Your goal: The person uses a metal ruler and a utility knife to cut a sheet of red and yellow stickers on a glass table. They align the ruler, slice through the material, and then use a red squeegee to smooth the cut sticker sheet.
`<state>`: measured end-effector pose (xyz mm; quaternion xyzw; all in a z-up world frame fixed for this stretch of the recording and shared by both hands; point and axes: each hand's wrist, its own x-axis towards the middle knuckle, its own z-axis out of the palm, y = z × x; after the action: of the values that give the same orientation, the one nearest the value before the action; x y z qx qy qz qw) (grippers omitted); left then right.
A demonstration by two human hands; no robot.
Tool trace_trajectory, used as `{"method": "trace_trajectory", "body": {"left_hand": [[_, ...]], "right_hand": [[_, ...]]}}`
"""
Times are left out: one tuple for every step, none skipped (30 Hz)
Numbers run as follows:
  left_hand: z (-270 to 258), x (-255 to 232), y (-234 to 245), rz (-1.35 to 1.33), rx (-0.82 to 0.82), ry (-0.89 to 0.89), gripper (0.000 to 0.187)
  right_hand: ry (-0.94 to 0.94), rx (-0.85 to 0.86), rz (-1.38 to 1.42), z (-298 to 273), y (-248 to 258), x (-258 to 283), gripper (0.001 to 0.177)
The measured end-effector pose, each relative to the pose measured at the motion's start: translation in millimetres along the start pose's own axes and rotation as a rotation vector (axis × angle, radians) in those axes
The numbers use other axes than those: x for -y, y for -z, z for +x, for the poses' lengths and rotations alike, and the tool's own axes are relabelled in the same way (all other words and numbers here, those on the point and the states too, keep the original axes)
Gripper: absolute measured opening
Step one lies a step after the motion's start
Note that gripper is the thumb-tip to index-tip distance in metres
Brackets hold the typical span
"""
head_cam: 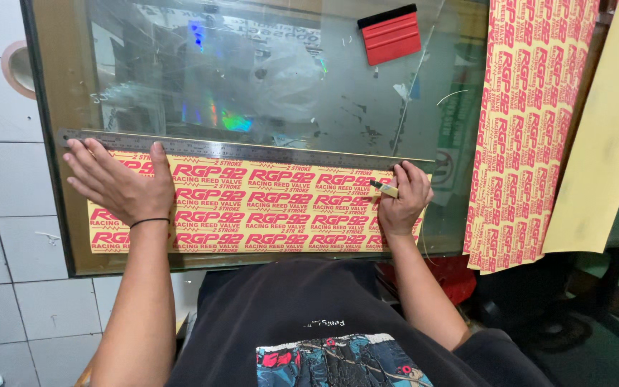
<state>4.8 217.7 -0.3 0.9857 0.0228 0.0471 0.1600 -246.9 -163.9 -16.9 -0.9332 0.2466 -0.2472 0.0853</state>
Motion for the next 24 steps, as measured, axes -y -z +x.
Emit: {"method": "trace_trajectory", "body": {"left_hand": [[0, -1, 0, 0.0, 0.0, 0.0, 0.092], [0, -1, 1, -0.002, 0.002, -0.002, 0.092], [0, -1, 2, -0.005, 0.003, -0.005, 0.092], [0, -2, 2, -0.004, 0.004, -0.003, 0.092], [-1, -3, 3, -0.003, 0.008, 0.002, 0.091], [1, -3, 5, 0.0, 0.005, 0.01, 0.091], [-1, -6, 0, 0.003, -0.001, 0.014, 0.091], [-1, -4, -1, 0.0, -0.008, 0.019, 0.091], [0, -1, -1, -0.002, -0.015, 0.023, 0.091], [0, 4, -7, 0.014, -0.032, 0.04, 0.091], [1, 9, -13, 0.025, -0.135, -0.032, 0.094], [3, 14, -19, 0.038, -0.241, -0.105, 0.097], [4, 14, -19, 0.056, -0.26, -0.087, 0.097], [3, 13, -20, 0.042, -0.266, -0.085, 0.097], [3, 11, -22, 0.027, -0.273, -0.083, 0.097], [2, 10, -18, 0.034, -0.28, -0.075, 0.097], [2, 8, -15, 0.03, -0.25, -0.065, 0.095], [2, 4, -13, 0.019, -0.219, -0.058, 0.094], [1, 3, -12, 0.02, -0.225, -0.053, 0.094], [1, 3, -11, 0.022, -0.206, -0.043, 0.094], [2, 2, -9, 0.025, -0.187, -0.033, 0.094], [1, 2, -9, 0.027, -0.191, -0.029, 0.094], [1, 1, -8, 0.024, -0.181, -0.021, 0.094], [2, 1, -7, 0.022, -0.174, -0.013, 0.093]], "right_hand": [[0.0, 0.0, 0.0, 0, 1, 0, 0.022], [0.004, 0.003, 0.0, 0, 1, 0, 0.022], [0.009, 0.006, 0.0, 0, 0, 0, 0.023], [0.01, 0.008, 0.0, 0, 1, 0, 0.023], [0.016, 0.008, 0.001, 0, 2, 0, 0.023], [0.025, 0.004, 0.008, 2, 0, 2, 0.023], [0.029, 0.004, 0.015, 2, 5, -2, 0.023], [0.044, -0.002, -0.001, 3, 5, -1, 0.022], [0.06, -0.008, -0.017, 4, 4, 1, 0.022], [0.073, -0.004, 0.008, -1, 1, -6, 0.022], [0.088, -0.025, -0.025, -5, -3, -14, 0.02], [0.105, -0.05, -0.056, -7, -10, -22, 0.019], [0.12, -0.05, -0.028, -5, -12, -18, 0.019], [0.104, -0.049, -0.049, -5, -9, -16, 0.019], [0.088, -0.048, -0.069, -5, -6, -15, 0.019], [0.095, -0.048, -0.058, -6, -8, -16, 0.019], [0.091, -0.047, -0.06, -7, -9, -17, 0.019], [0.085, -0.049, -0.067, -7, -8, -19, 0.02], [0.091, -0.051, -0.062, -7, -7, -20, 0.02], [0.088, -0.048, -0.062, -8, -8, -19, 0.019], [0.085, -0.045, -0.063, -8, -8, -19, 0.019], [0.09, -0.046, -0.058, -8, -8, -19, 0.019], [0.084, -0.043, -0.062, -8, -7, -19, 0.019], [0.078, -0.043, -0.064, -8, -8, -19, 0.019]]}}
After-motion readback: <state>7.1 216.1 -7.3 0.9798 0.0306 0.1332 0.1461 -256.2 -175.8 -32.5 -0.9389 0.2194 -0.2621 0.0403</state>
